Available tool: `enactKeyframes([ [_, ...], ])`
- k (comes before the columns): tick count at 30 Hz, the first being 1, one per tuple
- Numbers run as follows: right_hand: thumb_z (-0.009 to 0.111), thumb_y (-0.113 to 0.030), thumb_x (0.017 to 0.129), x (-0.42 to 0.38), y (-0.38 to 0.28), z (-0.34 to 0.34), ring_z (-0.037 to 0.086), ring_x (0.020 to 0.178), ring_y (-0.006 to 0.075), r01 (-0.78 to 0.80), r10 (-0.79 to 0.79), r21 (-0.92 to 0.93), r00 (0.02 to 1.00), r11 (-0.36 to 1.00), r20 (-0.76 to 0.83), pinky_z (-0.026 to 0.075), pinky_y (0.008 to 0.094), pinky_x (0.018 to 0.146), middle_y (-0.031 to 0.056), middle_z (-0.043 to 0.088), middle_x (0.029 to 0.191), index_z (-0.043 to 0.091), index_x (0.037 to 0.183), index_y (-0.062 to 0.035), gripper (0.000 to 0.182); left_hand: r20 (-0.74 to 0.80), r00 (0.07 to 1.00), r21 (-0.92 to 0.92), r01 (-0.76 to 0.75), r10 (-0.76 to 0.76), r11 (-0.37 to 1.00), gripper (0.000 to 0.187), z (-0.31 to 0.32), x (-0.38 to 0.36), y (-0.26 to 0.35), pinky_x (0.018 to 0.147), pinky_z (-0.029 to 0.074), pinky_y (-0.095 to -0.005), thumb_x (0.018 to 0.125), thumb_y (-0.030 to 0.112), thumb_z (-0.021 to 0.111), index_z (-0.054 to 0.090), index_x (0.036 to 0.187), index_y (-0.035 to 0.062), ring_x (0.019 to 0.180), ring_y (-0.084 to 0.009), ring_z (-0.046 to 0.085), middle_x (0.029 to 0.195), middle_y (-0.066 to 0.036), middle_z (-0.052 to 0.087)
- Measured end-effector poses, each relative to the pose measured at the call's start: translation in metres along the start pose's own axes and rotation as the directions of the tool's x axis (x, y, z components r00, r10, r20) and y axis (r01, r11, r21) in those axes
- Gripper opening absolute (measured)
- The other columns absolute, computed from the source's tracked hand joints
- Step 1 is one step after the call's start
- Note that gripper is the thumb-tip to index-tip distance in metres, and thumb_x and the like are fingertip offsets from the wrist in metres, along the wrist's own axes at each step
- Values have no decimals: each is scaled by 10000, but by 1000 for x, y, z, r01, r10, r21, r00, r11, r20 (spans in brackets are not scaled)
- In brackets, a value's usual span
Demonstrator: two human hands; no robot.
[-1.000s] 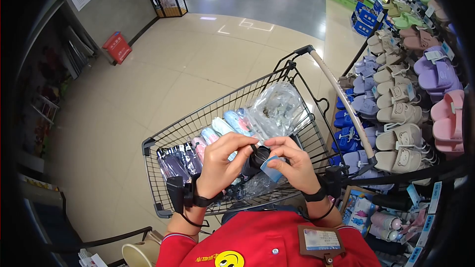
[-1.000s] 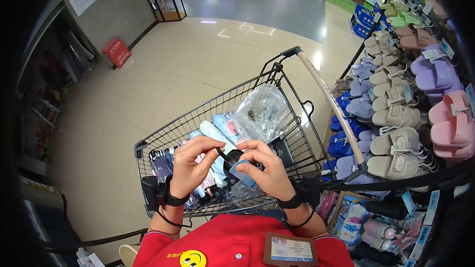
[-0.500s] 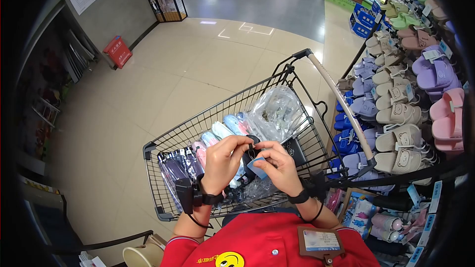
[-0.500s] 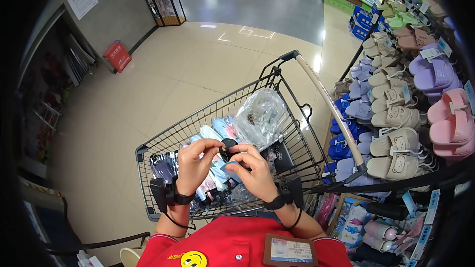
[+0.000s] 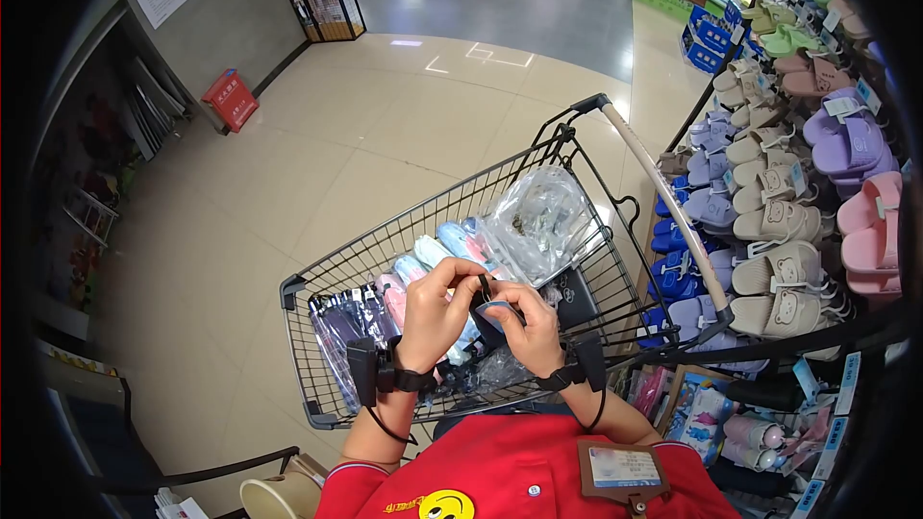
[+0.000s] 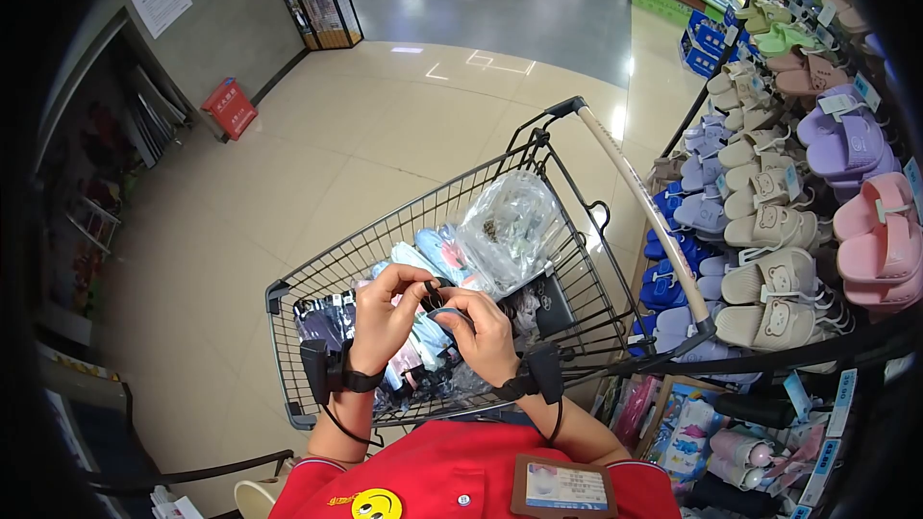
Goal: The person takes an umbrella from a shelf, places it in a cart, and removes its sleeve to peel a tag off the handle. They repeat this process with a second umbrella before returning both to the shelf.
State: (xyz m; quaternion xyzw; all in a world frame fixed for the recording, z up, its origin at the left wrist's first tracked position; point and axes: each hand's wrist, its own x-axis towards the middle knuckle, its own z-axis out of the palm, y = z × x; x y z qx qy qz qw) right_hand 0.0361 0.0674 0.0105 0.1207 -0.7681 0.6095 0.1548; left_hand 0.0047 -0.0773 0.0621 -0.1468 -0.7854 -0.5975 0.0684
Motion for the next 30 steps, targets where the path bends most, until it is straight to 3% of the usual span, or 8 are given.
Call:
enactKeyframes([
  [8, 659, -107, 805, 1, -2, 1, 604, 871, 280, 85, -85, 5, 996, 996, -7, 473, 345, 739, 113, 642, 971, 596, 863, -11, 129, 4, 1000, 6, -15, 15, 1000, 69, -3, 0, -4, 703, 510, -244, 824, -54, 563, 603, 879, -47, 748, -137, 642, 801, -87, 661],
  [10, 660, -103, 802, 2, -3, 1, 604, 867, 281, 86, -86, 10, 996, 996, -16, 473, 344, 736, 112, 642, 968, 596, 862, -10, 127, -10, 998, 35, -56, 56, 998, 59, -2, -1, -8, 632, 502, -256, 822, -25, 587, 605, 878, -23, 713, -145, 644, 766, -86, 660],
  [30, 660, -96, 797, 5, -5, -1, 597, 830, 288, 154, -155, -47, 987, 987, -29, 469, 348, 705, 109, 644, 959, 595, 852, -10, 121, -20, 999, -16, -39, 38, 999, 71, 1, -2, -9, 659, 502, -260, 823, -36, 575, 595, 891, -27, 731, -149, 642, 788, -84, 658],
])
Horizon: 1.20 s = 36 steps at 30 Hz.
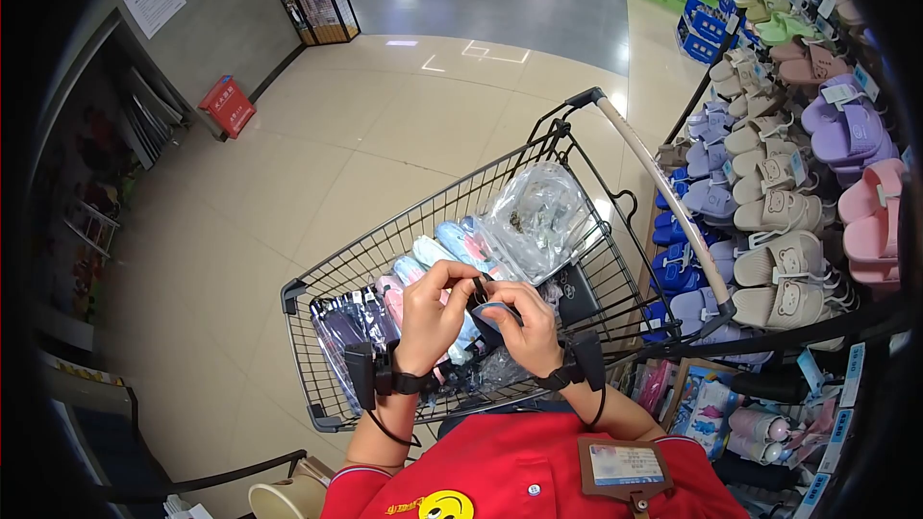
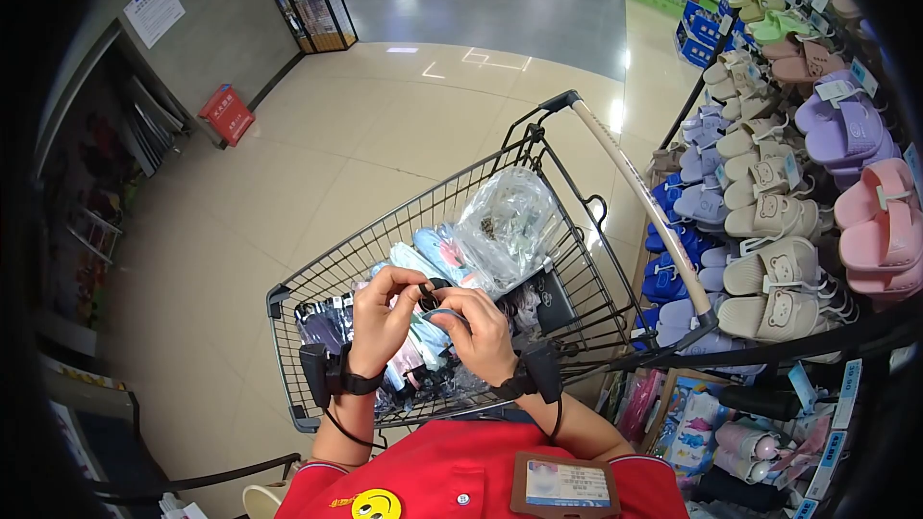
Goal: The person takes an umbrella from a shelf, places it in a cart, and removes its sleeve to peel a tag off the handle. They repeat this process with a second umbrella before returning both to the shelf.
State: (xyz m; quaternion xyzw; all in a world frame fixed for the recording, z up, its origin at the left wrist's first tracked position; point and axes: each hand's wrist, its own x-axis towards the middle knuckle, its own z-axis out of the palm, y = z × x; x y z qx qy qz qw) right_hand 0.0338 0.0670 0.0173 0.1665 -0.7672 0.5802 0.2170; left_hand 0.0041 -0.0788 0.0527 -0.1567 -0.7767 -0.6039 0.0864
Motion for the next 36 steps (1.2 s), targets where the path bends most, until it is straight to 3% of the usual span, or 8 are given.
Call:
enactKeyframes([
  [11, 673, -78, 774, -1, 1, 3, 602, 819, 294, -6, 5, -23, 1000, 1000, -23, 474, 350, 692, 108, 640, 914, 592, 847, -7, 130, 8, 1000, 26, -18, 18, 1000, 61, 1, -3, 4, 671, 506, -266, 816, -50, 568, 593, 869, -33, 738, -158, 647, 793, -95, 662],
  [22, 685, -66, 760, -6, -1, 3, 618, 758, 290, -49, 47, -24, 997, 999, -62, 489, 336, 650, 112, 639, 827, 599, 834, 0, 131, 42, 991, 73, -132, 129, 989, 73, 4, -11, 0, 666, 505, -279, 794, -59, 578, 591, 850, -14, 752, -195, 652, 814, -103, 660],
  [30, 706, -24, 734, -16, 9, 14, 627, 683, 243, -89, 96, 57, 985, 994, -141, 489, 310, 599, 100, 639, 786, 600, 806, -2, 130, -42, 995, 61, -83, 86, 995, 82, 10, -23, -5, 646, 499, -279, 790, -69, 557, 562, 844, -8, 726, -201, 645, 801, -110, 654],
  [34, 710, 0, 719, -20, 8, 17, 628, 683, 238, -122, 137, 104, 979, 987, -153, 491, 306, 600, 99, 640, 786, 595, 789, -6, 135, -73, 993, 18, -86, 87, 996, 91, 14, -29, -8, 653, 497, -282, 801, -76, 530, 537, 856, -4, 726, -204, 637, 813, -119, 643],
  [36, 701, 34, 714, -23, 12, 20, 646, 735, 195, -88, 108, 112, 978, 990, -180, 504, 285, 649, 110, 654, 815, 593, 785, 0, 133, -84, 994, -24, -77, 75, 997, 97, 16, -34, -11, 658, 496, -284, 804, -80, 522, 527, 864, -2, 734, -207, 635, 823, -125, 638],
])
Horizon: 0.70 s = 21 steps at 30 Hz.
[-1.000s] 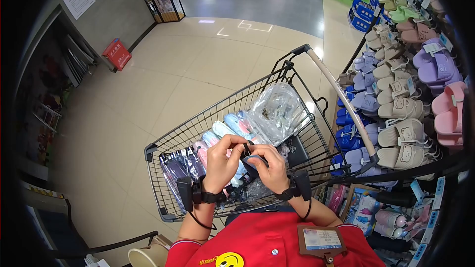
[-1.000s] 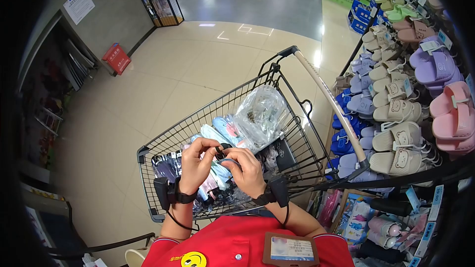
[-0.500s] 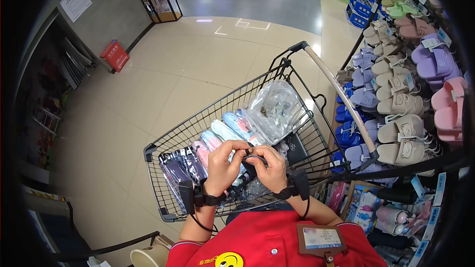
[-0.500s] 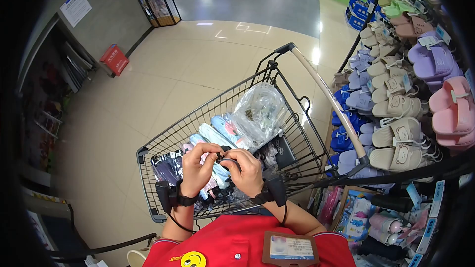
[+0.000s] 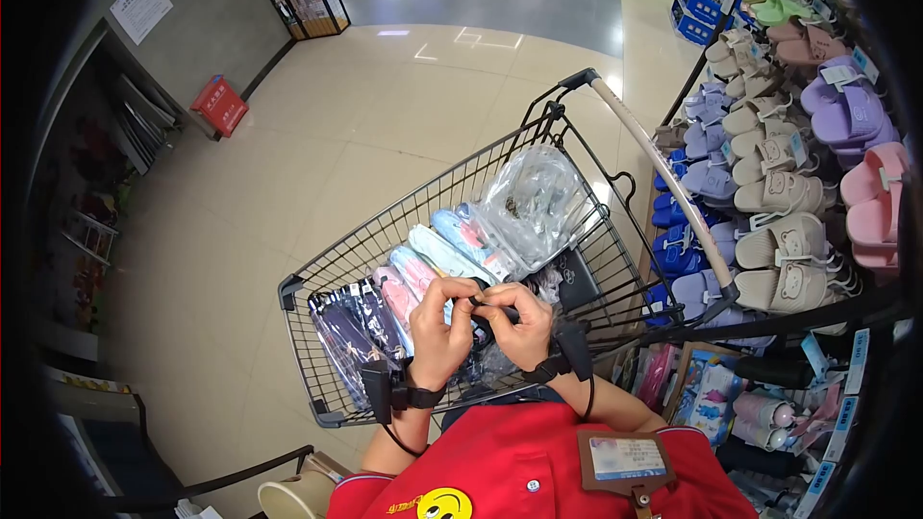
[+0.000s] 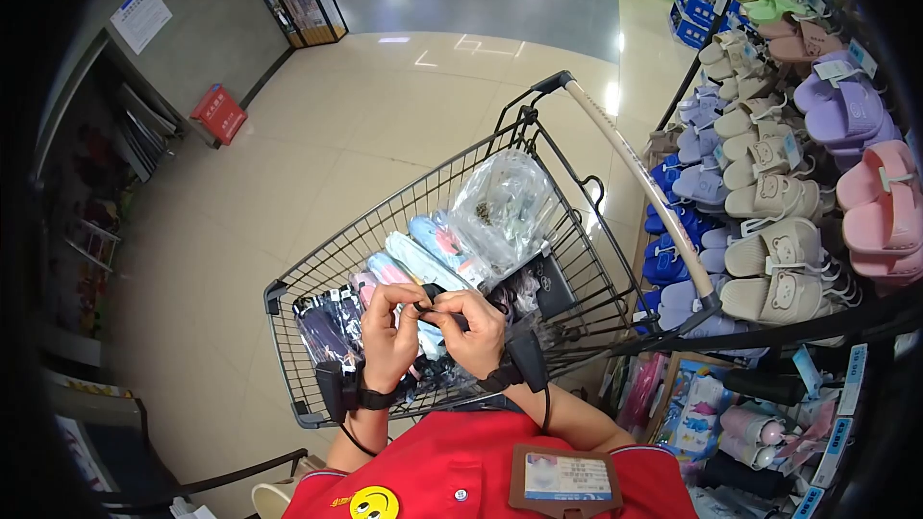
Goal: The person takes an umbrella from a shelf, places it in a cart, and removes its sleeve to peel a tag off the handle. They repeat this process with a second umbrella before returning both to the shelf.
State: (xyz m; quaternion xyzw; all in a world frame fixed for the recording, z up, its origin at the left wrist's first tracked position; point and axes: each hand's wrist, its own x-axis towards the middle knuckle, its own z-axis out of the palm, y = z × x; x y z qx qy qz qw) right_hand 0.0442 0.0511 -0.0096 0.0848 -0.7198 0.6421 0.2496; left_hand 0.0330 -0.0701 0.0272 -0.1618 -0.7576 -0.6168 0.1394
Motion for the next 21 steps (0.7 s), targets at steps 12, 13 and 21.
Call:
enactKeyframes([
  [12, 690, 17, 730, -2, 1, 1, 627, 672, 216, 61, -63, 37, 995, 997, 75, 490, 288, 609, 102, 646, 773, 590, 750, -6, 104, -133, 990, -164, 14, -36, 986, 97, 0, -14, -10, 692, 463, -258, 844, -74, 498, 495, 909, -3, 747, -146, 556, 861, -109, 571],
  [13, 688, 20, 730, -2, 2, 1, 626, 671, 217, 56, -58, 29, 996, 998, 71, 489, 288, 608, 101, 644, 770, 590, 749, -4, 103, -129, 992, -142, -8, -10, 990, 100, 0, -15, -10, 686, 464, -258, 841, -78, 498, 495, 907, -2, 741, -148, 557, 856, -111, 575],
  [21, 656, 58, 721, -1, -1, 1, 627, 673, 216, 80, -80, 16, 994, 997, 67, 489, 283, 602, 102, 639, 770, 573, 770, -4, 115, -25, 995, -138, -96, 94, 986, 85, -2, -25, -13, 730, 452, -258, 890, -33, 497, 436, 921, 18, 765, -134, 523, 869, -94, 531],
])
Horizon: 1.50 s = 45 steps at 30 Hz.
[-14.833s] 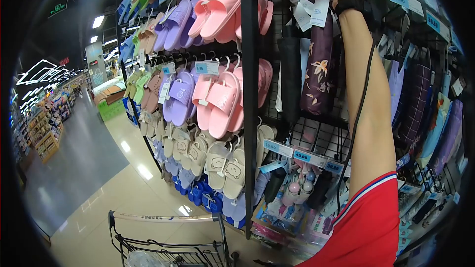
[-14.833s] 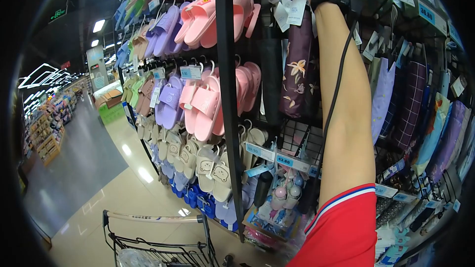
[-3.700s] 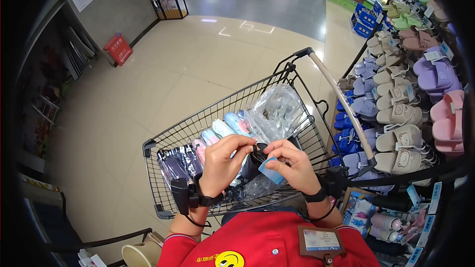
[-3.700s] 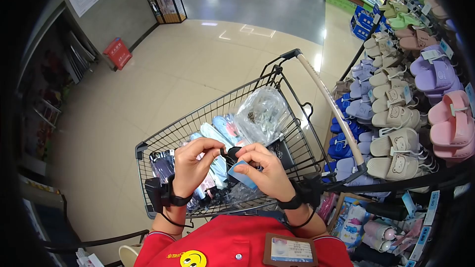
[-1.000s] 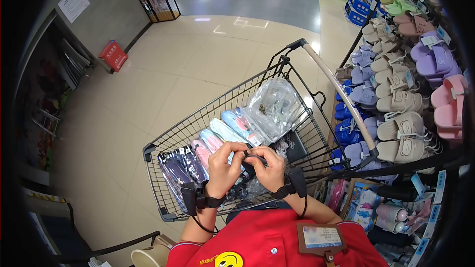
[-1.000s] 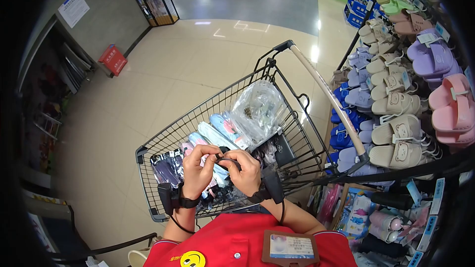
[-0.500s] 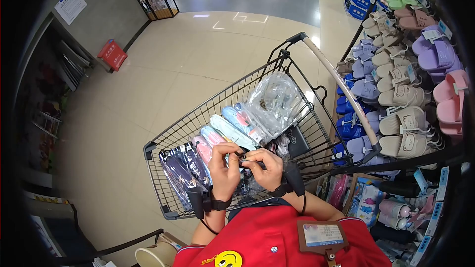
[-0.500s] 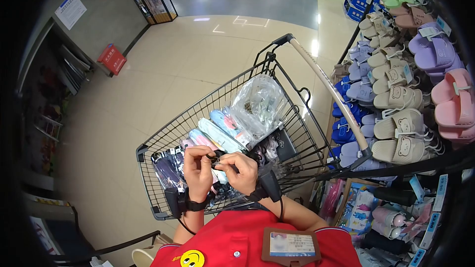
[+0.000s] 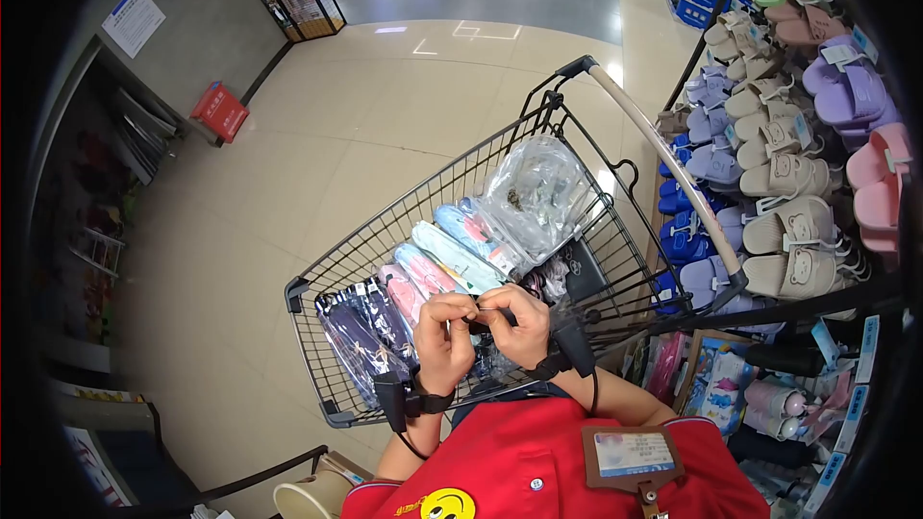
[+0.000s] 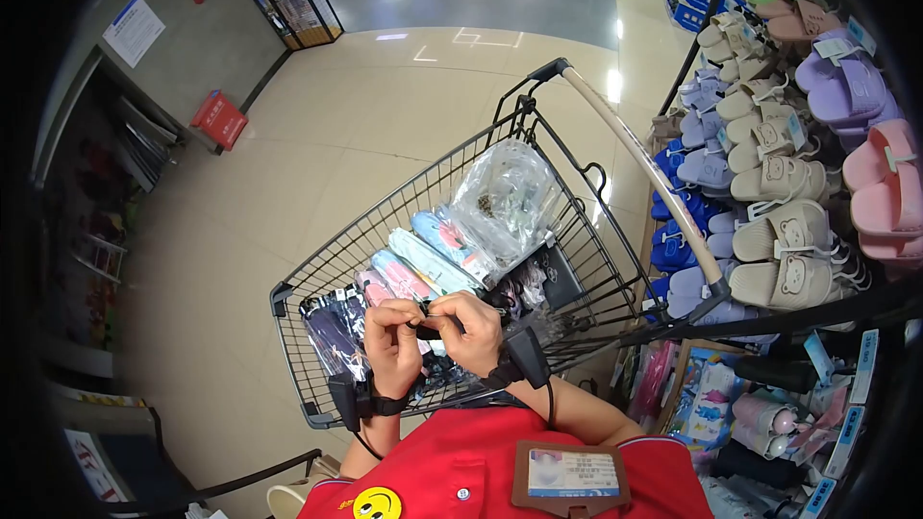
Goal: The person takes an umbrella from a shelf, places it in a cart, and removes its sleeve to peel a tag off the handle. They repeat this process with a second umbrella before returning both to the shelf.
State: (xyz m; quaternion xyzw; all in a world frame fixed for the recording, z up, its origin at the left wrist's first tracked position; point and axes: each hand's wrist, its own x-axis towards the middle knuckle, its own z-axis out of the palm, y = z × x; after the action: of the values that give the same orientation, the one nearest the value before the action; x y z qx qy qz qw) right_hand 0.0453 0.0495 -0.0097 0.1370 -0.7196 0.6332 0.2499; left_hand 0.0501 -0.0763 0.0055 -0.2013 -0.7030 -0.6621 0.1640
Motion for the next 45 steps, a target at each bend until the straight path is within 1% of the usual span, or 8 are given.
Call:
enactKeyframes([
  [13, 687, 62, 706, -12, 20, -4, 631, 691, 173, -197, 196, 50, 980, 979, 13, 495, 271, 622, 99, 651, 760, 628, 766, 6, 101, 94, 940, -104, 338, -329, 935, 271, -9, -12, -21, 771, 441, -222, 774, -76, 645, 550, 1020, -16, 898, -114, 510, 1056, -57, 489],
  [19, 681, 52, 692, -3, 6, -5, 624, 686, 223, -44, 43, 25, 999, 999, 31, 493, 296, 618, 100, 652, 772, 639, 798, 0, 125, 54, 869, -335, 479, -491, 811, 250, -13, -12, -18, 733, 463, -214, 706, -108, 694, 610, 918, -7, 826, -93, 533, 950, -39, 549],
  [26, 640, 82, 705, 57, -31, 16, 606, 734, 273, 288, -297, 94, 949, 953, 102, 496, 326, 649, 118, 627, 826, 609, 881, 26, 187, -84, 967, -254, 213, -241, 943, 182, -37, 42, 28, 690, 489, -246, 714, -145, 659, 604, 850, -38, 787, -129, 549, 878, -71, 563],
  [35, 635, -18, 789, 48, -8, 19, 620, 866, 297, 49, -69, 108, 978, 993, 195, 498, 332, 737, 142, 633, 905, 605, 973, 24, 191, -280, 924, -134, 229, -259, 964, 127, -51, 22, -19, 709, 448, -221, 761, -62, 667, 599, 854, -9, 806, -108, 534, 901, -56, 576],
  [39, 601, -106, 820, 67, 39, -38, 611, 756, 288, -185, 208, -251, 976, 950, 66, 487, 341, 701, 134, 618, 857, 618, 866, 0, 117, -296, 923, -116, 221, -246, 968, 121, -59, 21, -16, 707, 450, -214, 771, -87, 630, 596, 841, 6, 813, -100, 537, 921, -52, 571],
  [41, 618, -156, 813, 69, 87, -81, 635, 724, 284, -171, 224, -651, 975, 740, -2, 505, 351, 635, 152, 628, 798, 643, 814, -1, 157, -302, 918, -116, 232, -257, 966, 127, -61, 15, -18, 710, 451, -214, 776, -94, 616, 589, 845, 9, 818, -100, 540, 930, -55, 573],
  [42, 606, -177, 801, 73, 99, -97, 627, 699, 340, -232, 342, -832, 938, 505, -55, 500, 402, 648, 176, 630, 746, 651, 766, 2, 188, -295, 916, -116, 248, -272, 962, 134, -61, 12, -18, 713, 451, -214, 780, -102, 602, 583, 848, 13, 823, -100, 542, 940, -58, 576],
  [45, 556, -74, 752, 72, 142, -123, 648, 764, 353, -159, 391, -947, 920, 278, -40, 528, 413, 664, 214, 637, 747, 662, 740, 23, 144, -303, 913, -118, 249, -274, 961, 144, -56, 9, -17, 718, 451, -217, 791, -106, 580, 566, 866, 16, 833, -102, 545, 950, -64, 584],
])
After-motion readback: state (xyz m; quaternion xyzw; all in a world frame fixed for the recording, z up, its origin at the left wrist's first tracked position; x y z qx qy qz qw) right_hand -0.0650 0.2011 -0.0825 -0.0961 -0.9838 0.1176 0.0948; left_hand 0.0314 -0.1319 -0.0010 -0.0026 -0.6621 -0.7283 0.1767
